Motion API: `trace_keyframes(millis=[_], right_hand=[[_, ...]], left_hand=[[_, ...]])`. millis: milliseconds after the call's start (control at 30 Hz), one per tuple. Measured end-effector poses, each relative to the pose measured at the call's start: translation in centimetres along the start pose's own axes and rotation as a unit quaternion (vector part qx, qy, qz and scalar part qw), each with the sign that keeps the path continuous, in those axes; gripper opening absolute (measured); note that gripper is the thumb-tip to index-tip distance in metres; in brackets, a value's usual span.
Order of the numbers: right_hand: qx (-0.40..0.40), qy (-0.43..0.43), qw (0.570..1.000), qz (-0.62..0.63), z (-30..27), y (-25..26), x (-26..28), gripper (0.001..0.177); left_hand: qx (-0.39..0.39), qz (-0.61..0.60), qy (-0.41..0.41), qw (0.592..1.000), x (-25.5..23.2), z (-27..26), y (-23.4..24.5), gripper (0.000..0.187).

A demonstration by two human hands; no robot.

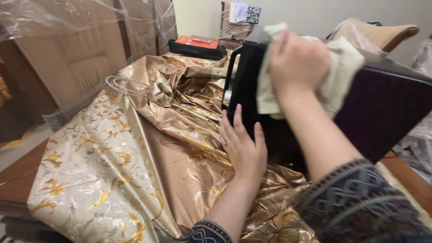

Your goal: The person wipes the exterior of a black microwave oven with a cloth. They clean the front, sides, and top surfaces while the appliance sits on a patterned tablecloth.

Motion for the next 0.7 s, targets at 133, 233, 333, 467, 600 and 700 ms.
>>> trace_keyframes(millis=[133, 233, 333, 467, 600, 700], right_hand=[[-0.011, -0.004, 0.999, 0.053, 1.6, -0.1, 4.3, 0.038], [0.003, 0.018, 0.998, 0.068, 1.7, 0.9, 3.9, 0.037], [0.024, 0.036, 0.986, 0.160, 1.3, 2.2, 1.9, 0.034], [-0.001, 0.055, 0.994, 0.099, -0.2, 4.6, -3.0, 0.028], [0.020, 0.076, 0.996, 0.036, -2.7, 6.6, -9.9, 0.023], [0.039, 0.078, 0.996, -0.013, -4.0, 8.6, -15.1, 0.020]], left_hand=[[0.022, 0.011, -0.013, 1.000, 0.7, 0.0, -0.1, 0.060], [0.037, -0.001, 0.000, 0.999, 1.6, 0.4, 0.0, 0.059], [0.034, 0.003, -0.007, 0.999, 2.0, 0.8, 0.1, 0.058], [0.033, -0.017, -0.021, 0.999, 1.8, 0.8, 0.4, 0.059], [0.029, -0.013, -0.048, 0.998, 1.5, 0.9, 0.4, 0.062], [0.039, -0.028, -0.028, 0.998, 1.3, 0.7, 0.5, 0.063]])
Point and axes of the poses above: each hand's wrist, its own z-axis towards the middle knuckle, its own y-axis out of the back of the hand, x = y × z, the point moved 8 cm from there along z, towards the middle knuckle, and after that the axes turned 12 degrees about -x, right-handed, at the moved point
